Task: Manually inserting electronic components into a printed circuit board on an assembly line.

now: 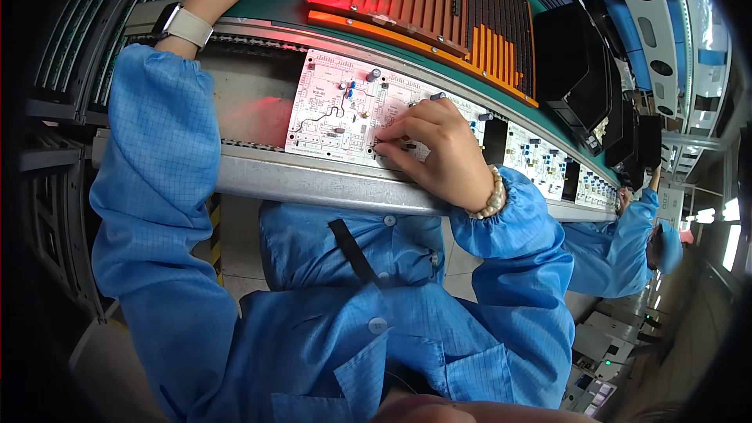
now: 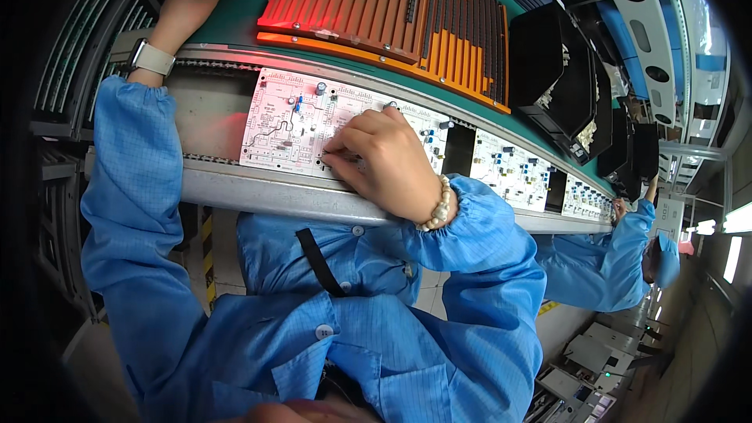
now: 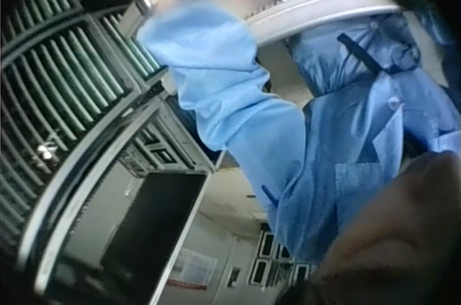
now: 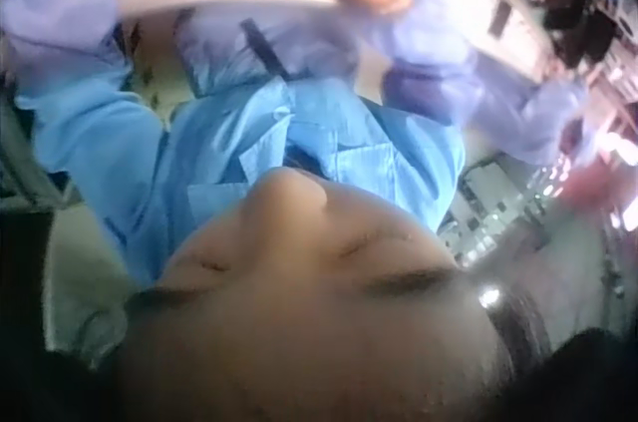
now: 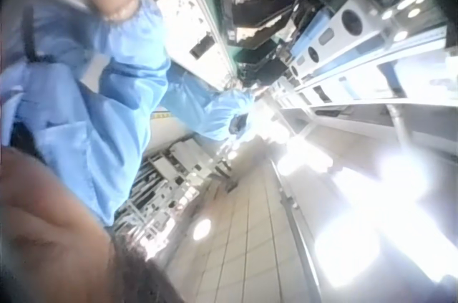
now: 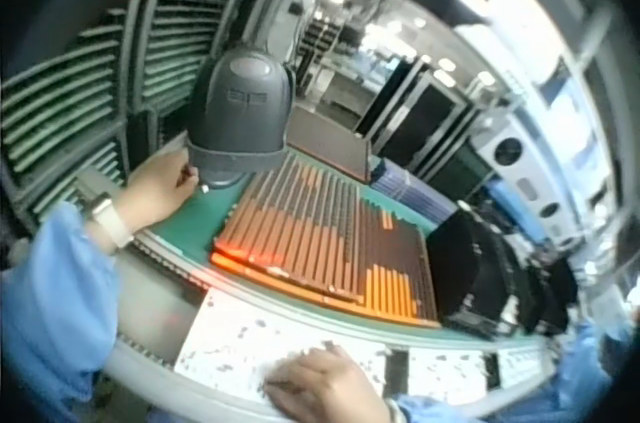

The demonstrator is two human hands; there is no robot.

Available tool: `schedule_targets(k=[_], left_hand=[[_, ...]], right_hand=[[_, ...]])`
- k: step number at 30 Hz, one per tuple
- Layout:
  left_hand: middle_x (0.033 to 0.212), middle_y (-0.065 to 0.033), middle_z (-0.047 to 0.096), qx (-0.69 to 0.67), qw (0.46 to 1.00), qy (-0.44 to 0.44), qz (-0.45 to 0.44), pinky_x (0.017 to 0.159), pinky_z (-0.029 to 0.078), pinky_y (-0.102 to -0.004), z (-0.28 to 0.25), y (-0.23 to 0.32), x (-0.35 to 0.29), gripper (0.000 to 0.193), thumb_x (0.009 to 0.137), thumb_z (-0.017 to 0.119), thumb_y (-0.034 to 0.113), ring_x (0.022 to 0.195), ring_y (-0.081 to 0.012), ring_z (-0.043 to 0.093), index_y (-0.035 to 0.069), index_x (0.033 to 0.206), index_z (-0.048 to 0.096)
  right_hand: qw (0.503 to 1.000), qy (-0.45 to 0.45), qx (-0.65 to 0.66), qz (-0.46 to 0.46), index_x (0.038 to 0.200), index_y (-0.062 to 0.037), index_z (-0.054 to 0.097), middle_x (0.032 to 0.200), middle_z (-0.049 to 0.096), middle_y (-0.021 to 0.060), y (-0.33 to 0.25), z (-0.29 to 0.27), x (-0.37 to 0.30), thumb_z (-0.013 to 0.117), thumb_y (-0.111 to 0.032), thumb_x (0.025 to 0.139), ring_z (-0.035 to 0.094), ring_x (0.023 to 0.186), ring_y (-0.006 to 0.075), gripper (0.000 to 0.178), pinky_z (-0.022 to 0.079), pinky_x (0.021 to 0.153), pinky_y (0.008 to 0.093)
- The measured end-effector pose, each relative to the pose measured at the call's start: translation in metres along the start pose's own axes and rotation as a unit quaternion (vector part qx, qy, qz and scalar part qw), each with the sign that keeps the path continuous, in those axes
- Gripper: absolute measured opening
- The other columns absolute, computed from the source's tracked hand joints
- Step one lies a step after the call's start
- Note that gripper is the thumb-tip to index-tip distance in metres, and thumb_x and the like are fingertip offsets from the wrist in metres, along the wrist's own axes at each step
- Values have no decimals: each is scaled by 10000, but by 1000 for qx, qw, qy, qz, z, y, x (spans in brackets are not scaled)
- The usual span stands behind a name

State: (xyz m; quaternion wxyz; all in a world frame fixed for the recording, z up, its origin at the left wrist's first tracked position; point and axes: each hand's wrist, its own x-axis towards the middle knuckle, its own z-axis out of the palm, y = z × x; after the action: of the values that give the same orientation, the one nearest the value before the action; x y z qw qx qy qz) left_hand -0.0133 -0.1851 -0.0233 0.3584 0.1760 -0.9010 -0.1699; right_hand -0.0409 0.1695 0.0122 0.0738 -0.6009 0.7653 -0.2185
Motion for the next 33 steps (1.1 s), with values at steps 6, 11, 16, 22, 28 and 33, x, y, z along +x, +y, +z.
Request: schedule_targets(k=[6,11,16,22,28,33], left_hand=[[895,-225,665,27,1000,2,-12,753,508,-498,2,0,0,183,919,591,168,870,-424,645,13,1015,611],[932,-227,667,27,999,18,20,794,507,-498,0,6,-1,190,936,579,178,913,-427,638,5,1001,626],[944,-221,669,66,998,-19,-2,808,508,-489,2,0,0,208,952,580,203,919,-417,639,7,950,651],[924,-198,673,53,998,13,31,818,510,-465,21,-27,1,213,958,583,215,919,-390,646,20,922,662],[944,-180,678,45,998,8,33,823,512,-454,16,-17,1,203,958,581,205,926,-375,649,23,927,665],[936,-175,681,-1,999,16,48,823,513,-450,8,-4,-3,180,946,589,190,925,-374,649,31,925,671]], right_hand=[[1000,0,-14,13,888,-72,749,819,690,61,-7,-3,3,811,-142,777,640,798,250,146,451,764,360],[998,-3,-54,19,826,-68,720,771,680,67,-11,-4,5,796,-145,786,630,749,256,115,436,747,368],[997,-6,-79,19,797,-67,706,757,679,71,-15,-3,5,795,-147,788,631,735,257,120,439,757,365],[993,-17,-114,26,775,-69,694,756,683,74,-21,-3,6,790,-142,793,633,731,255,123,447,768,363],[984,-26,-176,-13,825,-62,690,820,686,68,-22,0,0,772,-112,784,643,771,243,103,458,782,368],[976,-68,-204,-42,935,-54,708,900,695,64,-11,-8,-2,754,-84,762,654,824,229,182,470,798,364]])
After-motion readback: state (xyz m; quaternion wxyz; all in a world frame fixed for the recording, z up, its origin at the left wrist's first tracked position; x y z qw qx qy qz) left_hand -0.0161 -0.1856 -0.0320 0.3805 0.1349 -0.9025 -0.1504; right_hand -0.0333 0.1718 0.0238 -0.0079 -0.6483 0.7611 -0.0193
